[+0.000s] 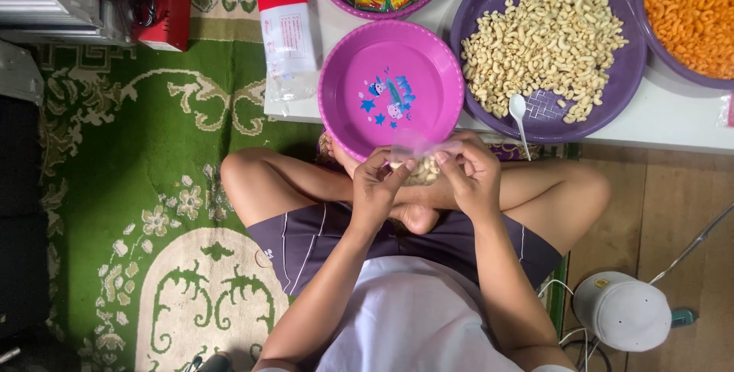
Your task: The person fills small plastic bags with snacks by holding each bag open with one hand and scooping snacks from a bowl into the bag with a spoon in the other hand, then pressing the snacks down and sealing the bag by hand.
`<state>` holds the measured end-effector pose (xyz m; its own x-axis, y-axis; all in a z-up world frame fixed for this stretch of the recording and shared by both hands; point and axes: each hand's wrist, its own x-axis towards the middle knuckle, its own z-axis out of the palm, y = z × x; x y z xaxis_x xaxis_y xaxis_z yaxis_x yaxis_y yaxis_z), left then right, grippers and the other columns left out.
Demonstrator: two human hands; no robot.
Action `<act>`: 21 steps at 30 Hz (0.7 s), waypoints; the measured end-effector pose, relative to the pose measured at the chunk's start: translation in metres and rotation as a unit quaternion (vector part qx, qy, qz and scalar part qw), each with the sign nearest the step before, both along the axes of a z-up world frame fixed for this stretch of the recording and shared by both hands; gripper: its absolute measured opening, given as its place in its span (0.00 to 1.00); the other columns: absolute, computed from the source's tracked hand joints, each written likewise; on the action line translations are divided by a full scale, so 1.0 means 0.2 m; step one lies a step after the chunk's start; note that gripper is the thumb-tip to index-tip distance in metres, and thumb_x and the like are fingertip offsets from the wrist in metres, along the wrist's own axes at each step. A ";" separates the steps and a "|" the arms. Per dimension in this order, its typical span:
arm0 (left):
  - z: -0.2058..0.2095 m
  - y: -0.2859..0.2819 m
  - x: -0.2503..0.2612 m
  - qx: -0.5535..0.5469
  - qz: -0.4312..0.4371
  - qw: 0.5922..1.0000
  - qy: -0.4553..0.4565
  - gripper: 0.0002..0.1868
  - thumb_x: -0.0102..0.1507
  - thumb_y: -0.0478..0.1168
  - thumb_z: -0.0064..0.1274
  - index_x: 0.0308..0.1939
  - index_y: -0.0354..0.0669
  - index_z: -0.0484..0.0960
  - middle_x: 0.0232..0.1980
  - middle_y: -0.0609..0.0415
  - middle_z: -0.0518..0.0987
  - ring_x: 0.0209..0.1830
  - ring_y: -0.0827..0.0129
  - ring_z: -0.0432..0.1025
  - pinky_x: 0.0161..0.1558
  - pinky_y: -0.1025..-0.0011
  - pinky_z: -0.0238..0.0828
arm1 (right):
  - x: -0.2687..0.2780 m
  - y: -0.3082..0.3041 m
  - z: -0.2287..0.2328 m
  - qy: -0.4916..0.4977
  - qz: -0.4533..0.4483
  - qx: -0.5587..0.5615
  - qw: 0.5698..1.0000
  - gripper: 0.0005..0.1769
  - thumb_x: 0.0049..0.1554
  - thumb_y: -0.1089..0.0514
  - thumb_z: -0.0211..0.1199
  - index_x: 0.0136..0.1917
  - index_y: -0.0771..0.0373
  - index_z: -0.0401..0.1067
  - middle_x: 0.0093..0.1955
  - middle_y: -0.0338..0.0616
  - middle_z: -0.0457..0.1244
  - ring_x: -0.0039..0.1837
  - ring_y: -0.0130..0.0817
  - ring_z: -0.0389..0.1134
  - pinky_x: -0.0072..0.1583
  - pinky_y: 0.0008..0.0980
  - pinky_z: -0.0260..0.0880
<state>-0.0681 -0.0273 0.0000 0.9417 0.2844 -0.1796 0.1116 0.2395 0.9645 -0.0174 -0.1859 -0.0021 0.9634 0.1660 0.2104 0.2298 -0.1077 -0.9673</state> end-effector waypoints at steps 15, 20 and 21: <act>0.00 0.10 0.03 0.131 -0.035 0.988 -0.077 0.03 0.60 0.33 0.64 0.38 0.42 0.87 0.42 0.51 0.81 0.44 0.65 0.73 0.48 0.70 0.66 | 0.08 -0.06 0.18 0.013 0.048 -0.100 0.994 0.02 0.57 0.63 0.69 0.42 0.63 0.80 0.37 0.42 0.65 0.37 0.28 0.62 0.41 0.24 0.63; 0.05 0.10 0.09 0.180 -0.053 0.976 -0.111 0.05 0.59 0.34 0.64 0.38 0.43 0.86 0.44 0.51 0.82 0.45 0.58 0.74 0.50 0.65 0.67 | 0.05 -0.03 0.10 0.051 0.022 -0.067 0.996 0.03 0.54 0.66 0.70 0.44 0.66 0.79 0.37 0.44 0.65 0.40 0.26 0.63 0.41 0.23 0.65; 0.06 0.10 0.10 0.197 -0.053 0.971 -0.121 0.03 0.61 0.36 0.64 0.36 0.45 0.85 0.42 0.53 0.82 0.44 0.59 0.75 0.49 0.66 0.67 | 0.04 -0.04 0.06 0.066 0.013 -0.056 0.996 0.04 0.53 0.67 0.72 0.43 0.67 0.78 0.36 0.44 0.65 0.40 0.26 0.62 0.41 0.23 0.65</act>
<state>-0.0489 -0.0076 0.0125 0.9706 0.1852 0.1537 -0.1258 -0.1539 0.9800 -0.0090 -0.1934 0.0092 0.9764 0.2075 0.0606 0.1055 -0.2129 -0.9713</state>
